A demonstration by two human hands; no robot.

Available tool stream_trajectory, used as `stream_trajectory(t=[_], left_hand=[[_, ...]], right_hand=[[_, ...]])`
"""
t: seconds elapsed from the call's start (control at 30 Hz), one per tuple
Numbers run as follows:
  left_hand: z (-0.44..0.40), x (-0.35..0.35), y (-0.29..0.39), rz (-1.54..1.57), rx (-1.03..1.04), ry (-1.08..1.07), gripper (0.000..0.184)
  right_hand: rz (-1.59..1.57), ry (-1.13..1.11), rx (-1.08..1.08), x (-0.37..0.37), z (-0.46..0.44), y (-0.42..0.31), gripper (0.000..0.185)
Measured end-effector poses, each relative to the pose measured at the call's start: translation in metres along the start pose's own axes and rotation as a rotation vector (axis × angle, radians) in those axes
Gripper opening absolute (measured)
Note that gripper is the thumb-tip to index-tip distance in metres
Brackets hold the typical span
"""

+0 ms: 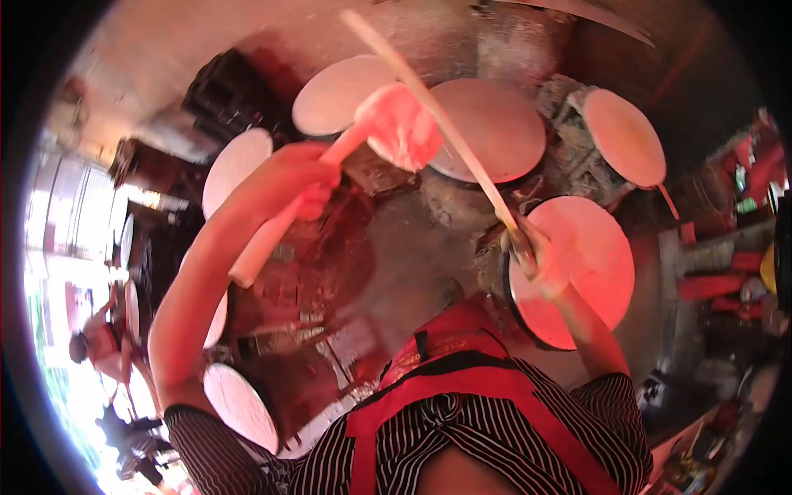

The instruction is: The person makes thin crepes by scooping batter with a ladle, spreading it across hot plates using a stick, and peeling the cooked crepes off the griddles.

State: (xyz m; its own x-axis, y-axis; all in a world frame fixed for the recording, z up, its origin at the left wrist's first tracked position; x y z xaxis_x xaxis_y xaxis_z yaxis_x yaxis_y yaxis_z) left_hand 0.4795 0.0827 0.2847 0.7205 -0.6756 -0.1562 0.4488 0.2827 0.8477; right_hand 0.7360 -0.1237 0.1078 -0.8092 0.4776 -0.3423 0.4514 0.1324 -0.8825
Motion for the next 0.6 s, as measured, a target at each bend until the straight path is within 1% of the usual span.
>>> stream_trajectory(t=[0.03,0.07,0.1,0.13,0.17,0.2,0.23,0.27,0.33,0.37,0.4,0.43,0.47,0.53,0.6], left_hand=[[-0.016,0.023,0.034,-0.082,0.129,-0.003,0.031],[-0.022,0.046,0.062,-0.159,0.258,-0.005,0.031],[-0.111,0.064,0.071,-0.345,0.33,0.012,0.032],[-0.148,0.079,0.078,-0.53,0.442,0.036,0.034],[-0.175,0.094,0.084,-0.7,0.58,0.077,0.036],[-0.208,0.113,0.09,-0.864,0.722,0.122,0.038],[-0.215,0.135,0.101,-0.839,0.914,0.109,0.04],[-0.229,0.148,0.1,-0.848,0.846,0.098,0.038],[-0.252,0.171,0.093,-0.769,0.856,0.02,0.035],[-0.27,0.178,0.081,-0.765,0.782,-0.006,0.034],[-0.297,0.181,0.065,-0.578,0.781,-0.001,0.027],[-0.314,0.186,0.05,-0.419,0.672,-0.019,0.025],[-0.328,0.193,0.033,-0.264,0.552,-0.036,0.023],[-0.362,0.21,0.002,-0.153,0.452,-0.059,0.018],[-0.39,0.223,-0.02,-0.068,0.377,-0.073,0.016]], right_hand=[[0.082,0.073,-0.136,-0.023,-0.023,-0.039,0.039],[0.182,0.129,-0.231,-0.03,-0.056,-0.035,0.045],[0.287,0.195,-0.32,-0.037,-0.089,-0.032,0.051],[0.416,0.257,-0.403,-0.038,-0.104,-0.022,0.056],[0.443,0.283,-0.312,-0.047,-0.113,-0.024,0.058],[0.465,0.303,-0.206,-0.059,-0.126,-0.002,0.057],[0.486,0.327,-0.104,-0.07,-0.136,0.019,0.056],[0.503,0.353,-0.002,-0.076,-0.14,0.04,0.056],[0.149,0.441,0.318,-0.084,-0.116,0.109,0.049],[-0.171,0.482,0.491,-0.071,-0.095,0.162,0.048],[-0.337,0.517,0.642,-0.059,-0.081,0.179,0.047],[-0.501,0.576,0.792,-0.046,-0.065,0.196,0.046],[-0.504,0.63,0.938,-0.028,-0.049,0.19,0.045],[-0.262,0.763,0.855,-0.009,-0.029,0.192,0.047],[0.244,0.861,0.397,0.013,-0.026,0.191,0.051]])
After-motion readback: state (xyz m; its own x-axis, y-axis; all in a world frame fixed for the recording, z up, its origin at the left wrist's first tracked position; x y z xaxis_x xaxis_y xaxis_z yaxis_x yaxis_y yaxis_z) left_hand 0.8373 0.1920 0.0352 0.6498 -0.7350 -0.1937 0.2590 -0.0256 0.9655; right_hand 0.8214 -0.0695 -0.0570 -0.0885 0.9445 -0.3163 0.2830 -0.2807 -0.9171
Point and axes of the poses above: each hand's wrist, its own z-axis away from the middle knuckle, its own x-axis out of the palm, y = z × x, the point moved 8 cm from there along -z, towards the middle knuckle, and after that the axes turned 10 degrees about y, right-handed, at the moved point
